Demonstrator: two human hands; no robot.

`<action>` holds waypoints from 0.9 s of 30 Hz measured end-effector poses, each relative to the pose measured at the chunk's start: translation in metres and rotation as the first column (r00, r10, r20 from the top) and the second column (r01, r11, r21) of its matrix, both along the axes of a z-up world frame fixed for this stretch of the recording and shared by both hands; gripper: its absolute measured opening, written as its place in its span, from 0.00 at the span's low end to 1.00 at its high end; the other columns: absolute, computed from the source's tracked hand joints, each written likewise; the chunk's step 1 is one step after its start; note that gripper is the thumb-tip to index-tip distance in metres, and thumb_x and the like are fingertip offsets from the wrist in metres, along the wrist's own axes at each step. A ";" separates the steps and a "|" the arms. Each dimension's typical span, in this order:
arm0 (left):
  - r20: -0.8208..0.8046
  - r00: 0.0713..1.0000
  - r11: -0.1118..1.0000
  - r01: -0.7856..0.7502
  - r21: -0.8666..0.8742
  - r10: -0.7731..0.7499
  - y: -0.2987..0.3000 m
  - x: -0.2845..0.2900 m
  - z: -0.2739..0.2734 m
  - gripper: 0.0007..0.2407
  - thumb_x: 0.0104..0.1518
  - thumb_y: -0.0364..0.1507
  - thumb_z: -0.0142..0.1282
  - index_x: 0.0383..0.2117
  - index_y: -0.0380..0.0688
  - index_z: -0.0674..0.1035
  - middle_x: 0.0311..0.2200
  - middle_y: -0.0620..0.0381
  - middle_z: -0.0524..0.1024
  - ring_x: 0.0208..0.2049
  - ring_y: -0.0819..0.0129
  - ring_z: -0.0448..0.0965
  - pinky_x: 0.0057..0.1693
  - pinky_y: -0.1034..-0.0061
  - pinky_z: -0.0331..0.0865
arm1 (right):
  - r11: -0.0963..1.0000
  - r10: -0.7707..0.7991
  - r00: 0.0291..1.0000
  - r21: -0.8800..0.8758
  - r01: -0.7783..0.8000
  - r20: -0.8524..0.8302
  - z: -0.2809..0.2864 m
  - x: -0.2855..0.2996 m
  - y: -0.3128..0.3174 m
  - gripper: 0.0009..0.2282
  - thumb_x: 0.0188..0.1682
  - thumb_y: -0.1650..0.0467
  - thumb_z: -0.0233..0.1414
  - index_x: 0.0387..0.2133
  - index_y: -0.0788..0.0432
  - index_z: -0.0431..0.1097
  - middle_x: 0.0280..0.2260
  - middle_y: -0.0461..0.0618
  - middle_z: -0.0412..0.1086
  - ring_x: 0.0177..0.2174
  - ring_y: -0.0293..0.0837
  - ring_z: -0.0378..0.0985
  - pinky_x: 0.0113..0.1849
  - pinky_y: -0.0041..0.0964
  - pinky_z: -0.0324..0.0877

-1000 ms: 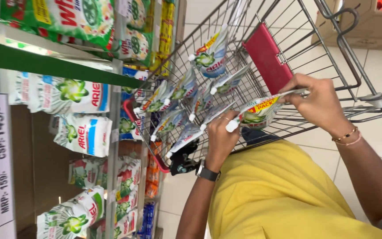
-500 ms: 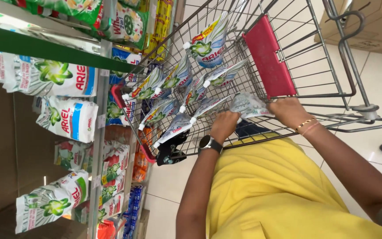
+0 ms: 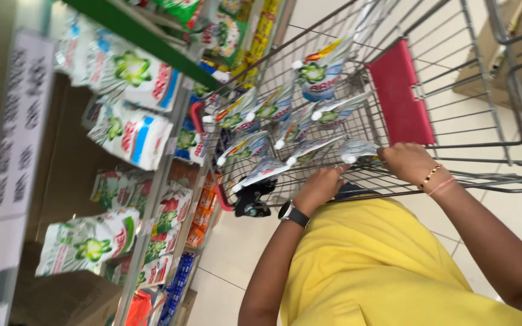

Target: Picking multiple detergent gel pouches from store shelves and placing them into a shopping cart.

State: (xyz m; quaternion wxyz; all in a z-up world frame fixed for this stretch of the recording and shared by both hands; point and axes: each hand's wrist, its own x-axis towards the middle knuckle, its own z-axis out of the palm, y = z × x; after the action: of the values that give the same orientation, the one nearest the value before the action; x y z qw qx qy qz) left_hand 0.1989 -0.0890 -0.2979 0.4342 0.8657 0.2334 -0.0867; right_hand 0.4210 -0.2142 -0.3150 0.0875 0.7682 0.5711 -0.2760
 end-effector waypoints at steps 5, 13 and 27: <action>0.065 0.974 0.974 -0.213 -0.070 0.218 0.023 -0.060 0.082 0.18 0.62 0.32 0.54 0.58 0.44 0.75 0.45 0.40 0.80 0.46 0.45 0.80 0.50 0.57 0.72 | 0.983 0.080 0.982 0.175 -0.050 -0.168 0.094 -0.063 0.063 0.12 0.48 0.64 0.56 0.43 0.53 0.75 0.37 0.56 0.78 0.41 0.57 0.80 0.43 0.52 0.74; 0.488 0.639 0.750 -0.660 -0.050 0.595 0.065 -0.226 0.161 0.14 0.65 0.32 0.52 0.53 0.40 0.78 0.50 0.45 0.81 0.52 0.54 0.82 0.54 0.65 0.73 | 0.799 0.514 0.674 0.583 -0.150 -0.530 0.194 -0.218 0.178 0.18 0.48 0.66 0.55 0.52 0.57 0.70 0.46 0.54 0.78 0.45 0.49 0.82 0.45 0.46 0.74; 0.972 0.003 0.120 -0.992 -0.025 0.233 0.169 -0.447 0.312 0.29 0.68 0.36 0.53 0.68 0.31 0.57 0.68 0.32 0.60 0.68 0.48 0.65 0.68 0.63 0.66 | 0.365 0.799 0.460 0.920 0.142 -0.388 0.342 -0.463 0.377 0.35 0.47 0.65 0.63 0.67 0.62 0.55 0.65 0.61 0.61 0.63 0.53 0.66 0.61 0.44 0.65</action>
State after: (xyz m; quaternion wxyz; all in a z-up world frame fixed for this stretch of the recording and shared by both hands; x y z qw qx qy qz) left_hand -0.2478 0.0795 0.0137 0.0589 0.5972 0.4222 0.6795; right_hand -0.0421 0.1624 0.0268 -0.5289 0.3070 0.7566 -0.2315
